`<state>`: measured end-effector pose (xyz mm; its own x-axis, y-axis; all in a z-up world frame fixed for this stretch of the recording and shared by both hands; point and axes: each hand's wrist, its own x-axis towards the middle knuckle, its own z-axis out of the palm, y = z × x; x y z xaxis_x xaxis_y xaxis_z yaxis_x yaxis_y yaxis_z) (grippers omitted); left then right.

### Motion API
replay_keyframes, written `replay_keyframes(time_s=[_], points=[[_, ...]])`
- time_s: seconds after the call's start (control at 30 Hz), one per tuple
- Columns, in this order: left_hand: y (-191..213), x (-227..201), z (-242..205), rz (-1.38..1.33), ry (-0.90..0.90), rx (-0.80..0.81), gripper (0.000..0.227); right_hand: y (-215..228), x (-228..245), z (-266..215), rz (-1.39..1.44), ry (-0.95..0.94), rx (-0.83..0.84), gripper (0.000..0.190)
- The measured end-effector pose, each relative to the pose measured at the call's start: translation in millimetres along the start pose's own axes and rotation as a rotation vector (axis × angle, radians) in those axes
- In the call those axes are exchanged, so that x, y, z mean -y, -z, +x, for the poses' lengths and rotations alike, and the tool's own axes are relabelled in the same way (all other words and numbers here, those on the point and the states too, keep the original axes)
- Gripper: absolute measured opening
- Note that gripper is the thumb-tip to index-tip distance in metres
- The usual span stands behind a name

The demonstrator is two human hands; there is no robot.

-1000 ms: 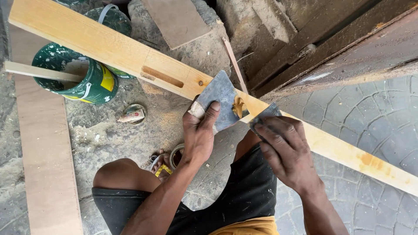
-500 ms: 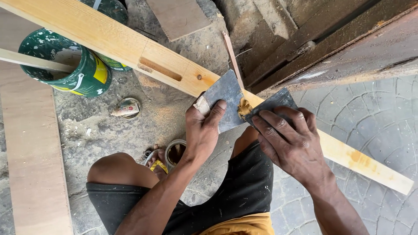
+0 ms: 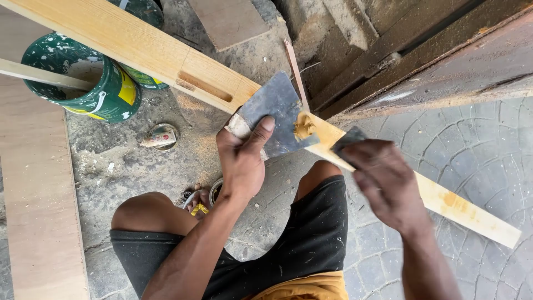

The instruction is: The person uses a putty knife to apply a yellow filler into a groove on a wooden plank. They scrape excess filler from the knife onto the plank and smooth the filler into the groove.

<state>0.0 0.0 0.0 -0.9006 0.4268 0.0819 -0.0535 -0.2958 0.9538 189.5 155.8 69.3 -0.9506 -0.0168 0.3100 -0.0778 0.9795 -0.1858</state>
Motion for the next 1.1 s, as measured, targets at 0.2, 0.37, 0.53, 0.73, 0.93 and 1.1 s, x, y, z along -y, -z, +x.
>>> replay_keyframes(time_s=[0.2,0.37,0.53,0.73,0.93,1.1], points=[[-0.6,12.0,-7.4,-0.414,0.355,-0.140,0.017,-49.1,23.6,4.1,1.199,-0.350,-0.580,0.039],[-24.8,-54.4,-0.7,-0.611,0.359,-0.115,0.028,-67.7,3.7,0.4,1.384,-0.191,-0.631,0.039],[-13.1,-36.9,7.0,-0.376,0.231,0.039,0.018,-61.9,-14.7,-2.0,1.271,-0.082,-0.528,0.041],[-10.8,-32.2,7.4,-0.253,0.099,0.037,0.012,-27.3,-14.3,7.9,1.219,0.033,-0.336,0.040],[-11.1,1.6,0.3,-0.683,0.232,0.081,0.026,-30.0,-14.8,-2.8,1.238,0.198,-0.462,0.043],[-3.5,0.5,7.7,-1.038,0.308,0.295,0.036,-22.9,19.6,8.5,1.387,0.154,-0.525,0.032]])
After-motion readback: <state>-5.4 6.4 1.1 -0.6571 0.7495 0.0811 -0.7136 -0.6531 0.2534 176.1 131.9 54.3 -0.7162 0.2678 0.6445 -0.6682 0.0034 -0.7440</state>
